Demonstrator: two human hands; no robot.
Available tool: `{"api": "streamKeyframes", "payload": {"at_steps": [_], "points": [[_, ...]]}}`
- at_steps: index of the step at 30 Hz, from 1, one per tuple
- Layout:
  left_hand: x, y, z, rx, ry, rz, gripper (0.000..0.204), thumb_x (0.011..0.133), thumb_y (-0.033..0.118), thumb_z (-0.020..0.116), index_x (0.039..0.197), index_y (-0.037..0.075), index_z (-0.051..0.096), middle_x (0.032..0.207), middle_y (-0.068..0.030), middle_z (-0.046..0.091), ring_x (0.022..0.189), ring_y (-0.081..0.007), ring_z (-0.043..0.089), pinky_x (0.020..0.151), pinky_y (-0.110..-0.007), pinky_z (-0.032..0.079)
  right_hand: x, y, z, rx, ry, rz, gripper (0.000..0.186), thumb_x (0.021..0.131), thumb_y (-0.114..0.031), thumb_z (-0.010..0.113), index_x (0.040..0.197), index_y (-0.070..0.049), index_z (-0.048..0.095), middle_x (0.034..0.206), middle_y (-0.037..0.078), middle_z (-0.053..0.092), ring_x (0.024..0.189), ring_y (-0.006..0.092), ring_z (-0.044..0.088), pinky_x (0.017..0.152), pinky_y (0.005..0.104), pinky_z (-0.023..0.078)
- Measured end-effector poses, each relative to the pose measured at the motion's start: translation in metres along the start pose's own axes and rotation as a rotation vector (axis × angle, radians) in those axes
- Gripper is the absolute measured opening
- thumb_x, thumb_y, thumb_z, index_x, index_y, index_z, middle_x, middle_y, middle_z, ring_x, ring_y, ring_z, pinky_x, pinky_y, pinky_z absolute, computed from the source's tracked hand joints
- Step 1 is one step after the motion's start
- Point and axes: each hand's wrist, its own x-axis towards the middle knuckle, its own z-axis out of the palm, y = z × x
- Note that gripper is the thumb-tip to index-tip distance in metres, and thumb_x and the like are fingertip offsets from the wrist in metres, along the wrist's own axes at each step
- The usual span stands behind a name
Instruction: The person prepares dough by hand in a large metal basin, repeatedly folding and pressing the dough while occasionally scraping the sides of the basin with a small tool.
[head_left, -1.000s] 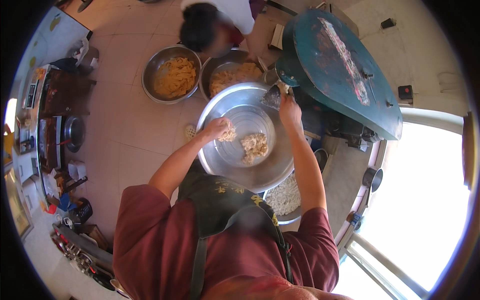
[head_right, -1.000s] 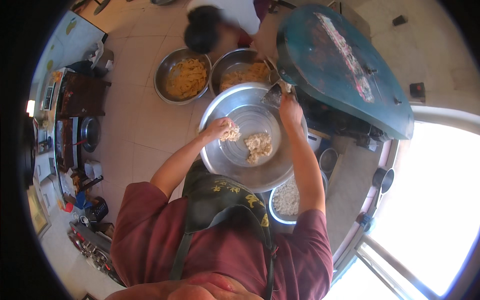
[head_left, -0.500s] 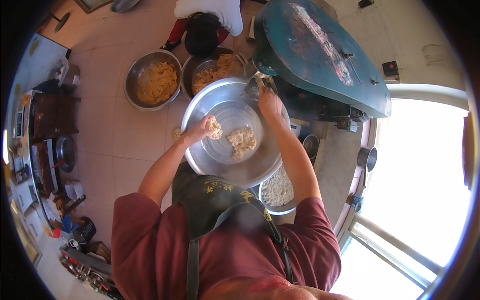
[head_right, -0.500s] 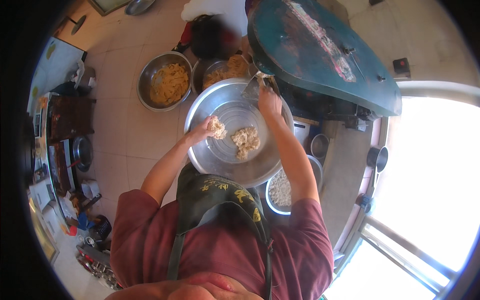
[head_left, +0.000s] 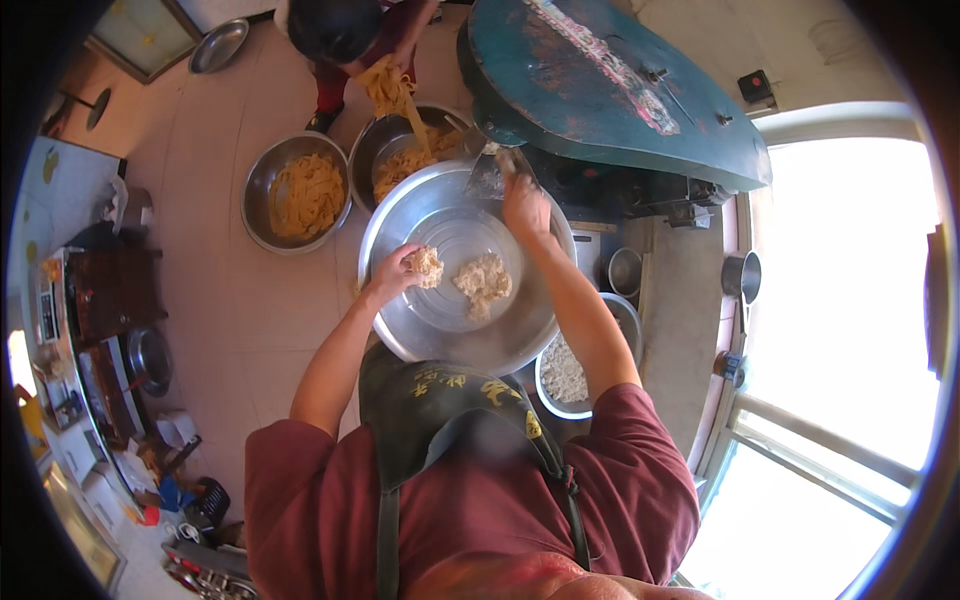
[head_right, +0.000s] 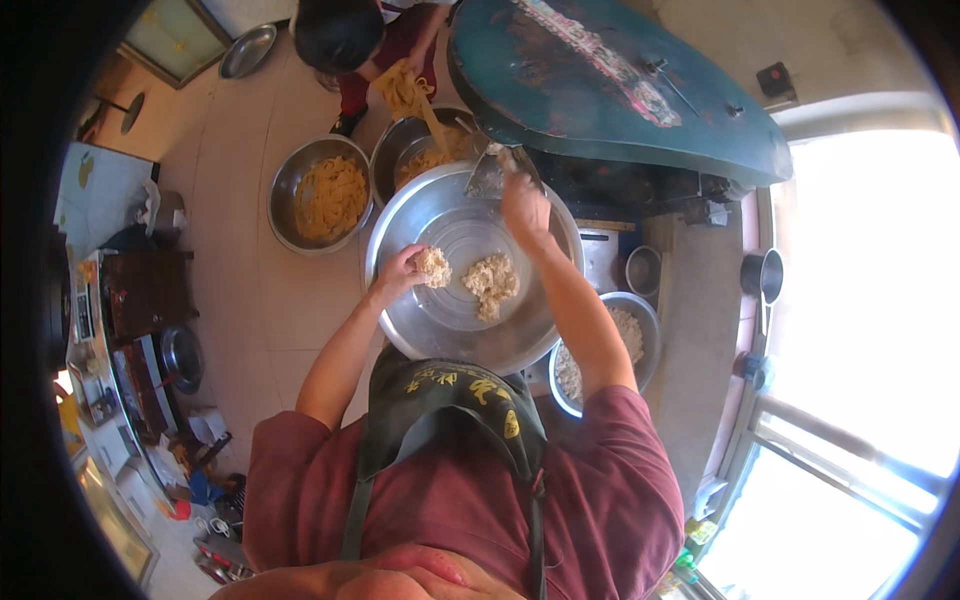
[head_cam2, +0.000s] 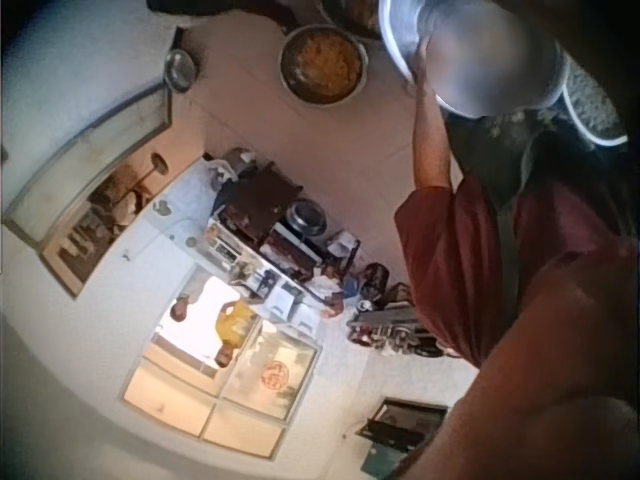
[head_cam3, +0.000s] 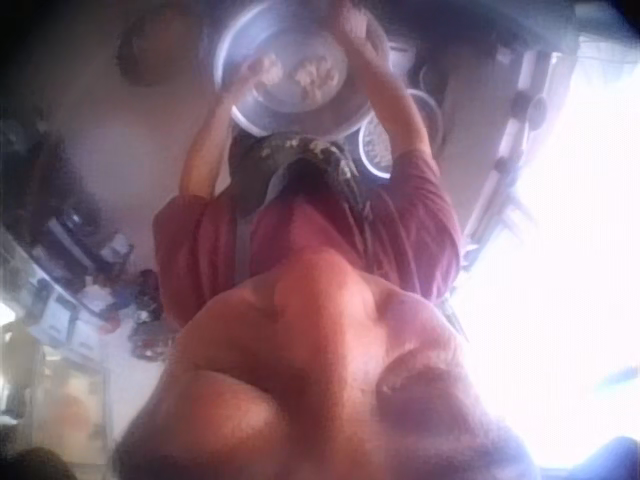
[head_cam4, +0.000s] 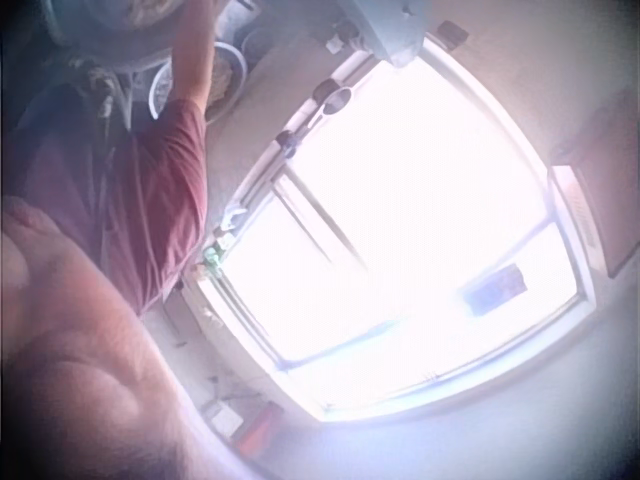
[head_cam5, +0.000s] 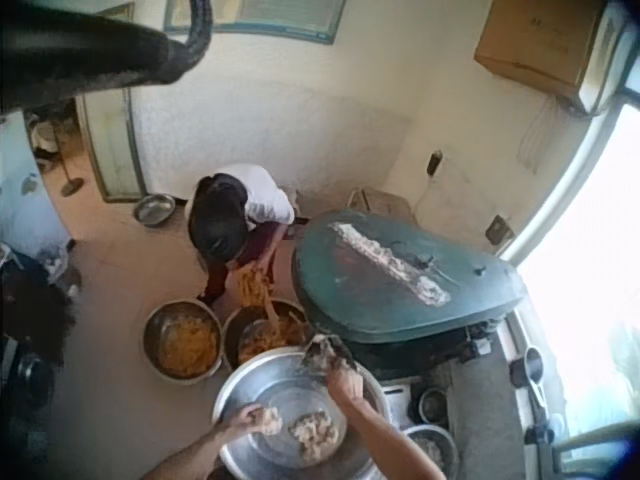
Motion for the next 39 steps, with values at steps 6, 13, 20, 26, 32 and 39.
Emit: {"api": "streamKeyframes", "payload": {"at_steps": [6, 13, 20, 26, 32, 39], "points": [[0.006, -0.007, 0.003, -0.049, -0.031, -0.023, 0.064, 0.078, -0.010, 0.060, 0.139, -0.001, 0.044, 0.125, -0.0119, 0.061, 0.112, -0.0209, 0.062, 0.096, -0.032, 0.052, 0.031, -0.011, -0.027, 0.034, -0.273, 0.103, 0.043, 0.097, -0.013, 0.042, 0.140, -0.014, 0.045, 0.127, 0.026, 0.058, 0.091, 0.0416, 0.068, 0.077, 0.0521, 0.055], [0.009, -0.009, 0.003, 0.006, -0.058, -0.025, 0.063, 0.080, -0.010, 0.060, 0.140, 0.000, 0.043, 0.130, -0.0102, 0.057, 0.119, -0.0205, 0.058, 0.101, -0.033, 0.048, 0.014, 0.015, 0.021, -0.160, 0.004, -0.208, 0.055, 0.090, -0.008, 0.047, 0.144, -0.017, 0.042, 0.104, 0.022, 0.067, 0.090, 0.0374, 0.069, 0.077, 0.0479, 0.055], [0.000, 0.009, 0.009, -0.006, -0.117, -0.041, 0.062, 0.086, -0.004, 0.059, 0.144, 0.001, 0.039, 0.126, -0.0136, 0.059, 0.115, -0.0212, 0.060, 0.097, -0.033, 0.051, 0.000, -0.002, -0.007, -0.008, -0.193, -0.016, 0.040, 0.093, -0.012, 0.047, 0.133, -0.015, 0.051, 0.101, 0.018, 0.068, 0.090, 0.0360, 0.069, 0.073, 0.0474, 0.055], [0.019, 0.071, 0.052, 0.150, -0.150, 0.017, 0.061, 0.090, 0.006, 0.062, 0.146, 0.005, 0.038, 0.120, -0.0123, 0.063, 0.108, -0.0186, 0.063, 0.090, -0.032, 0.054, 0.028, 0.013, 0.001, 0.158, -0.146, 0.035, 0.029, 0.095, -0.020, 0.048, 0.120, -0.014, 0.060, 0.103, 0.019, 0.068, 0.089, 0.0359, 0.069, 0.072, 0.0457, 0.055], [0.143, 0.128, 0.087, 0.611, 0.151, 0.063, 0.064, 0.088, 0.025, 0.069, 0.139, 0.001, 0.040, 0.104, -0.0171, 0.067, 0.083, -0.0227, 0.068, 0.070, -0.032, 0.054, -0.014, 0.042, -0.036, 0.127, 0.043, 0.079, 0.039, 0.098, -0.033, 0.046, 0.085, -0.001, 0.062, 0.075, 0.024, 0.068, 0.070, 0.0399, 0.068, 0.064, 0.0500, 0.055], [0.101, 0.080, 0.115, 1.309, 0.161, 0.646, 0.026, 0.090, 0.012, 0.055, 0.116, 0.007, 0.054, 0.104, -0.0153, 0.057, 0.092, -0.0394, 0.061, 0.076, -0.047, 0.053, -0.071, 0.062, -0.086, 0.346, -0.020, 0.176, 0.036, 0.095, -0.035, 0.055, 0.088, 0.000, 0.061, 0.078, 0.026, 0.067, 0.074, 0.0435, 0.066, 0.066, 0.0500, 0.054]]}}
